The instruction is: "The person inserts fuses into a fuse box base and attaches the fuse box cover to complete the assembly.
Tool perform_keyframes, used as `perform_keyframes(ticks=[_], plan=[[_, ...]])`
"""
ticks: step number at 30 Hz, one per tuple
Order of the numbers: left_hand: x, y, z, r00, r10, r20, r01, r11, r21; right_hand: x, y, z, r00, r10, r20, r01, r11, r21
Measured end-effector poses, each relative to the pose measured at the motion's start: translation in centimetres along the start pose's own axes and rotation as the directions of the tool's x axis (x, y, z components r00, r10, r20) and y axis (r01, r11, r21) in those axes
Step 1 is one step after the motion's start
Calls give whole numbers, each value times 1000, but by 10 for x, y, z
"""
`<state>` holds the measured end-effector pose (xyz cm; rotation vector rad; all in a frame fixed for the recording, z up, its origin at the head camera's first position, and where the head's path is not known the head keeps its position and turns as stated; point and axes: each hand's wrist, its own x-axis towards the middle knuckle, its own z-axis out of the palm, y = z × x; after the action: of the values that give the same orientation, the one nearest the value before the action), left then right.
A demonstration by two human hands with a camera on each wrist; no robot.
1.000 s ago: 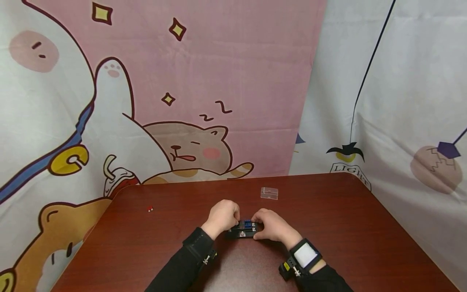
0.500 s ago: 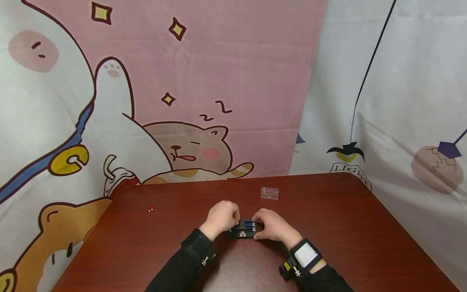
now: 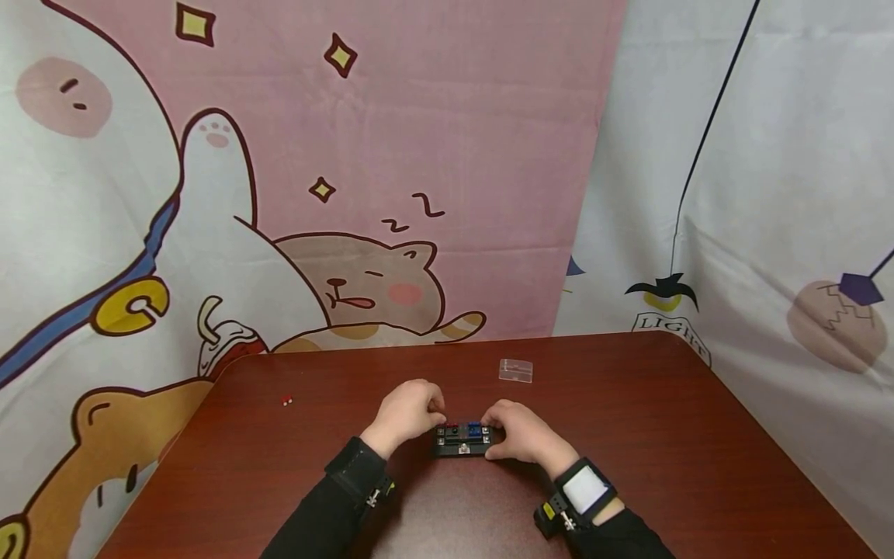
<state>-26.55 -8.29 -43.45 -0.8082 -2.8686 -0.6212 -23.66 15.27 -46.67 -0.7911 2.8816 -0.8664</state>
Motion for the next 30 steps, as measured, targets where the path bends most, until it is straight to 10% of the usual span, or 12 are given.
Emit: perform_keyframes(ticks=[30], plan=[[-36,-111,-55,952,-292,-92,300,950,92,0,-1,1,1000,22,8,-22,1000,1]])
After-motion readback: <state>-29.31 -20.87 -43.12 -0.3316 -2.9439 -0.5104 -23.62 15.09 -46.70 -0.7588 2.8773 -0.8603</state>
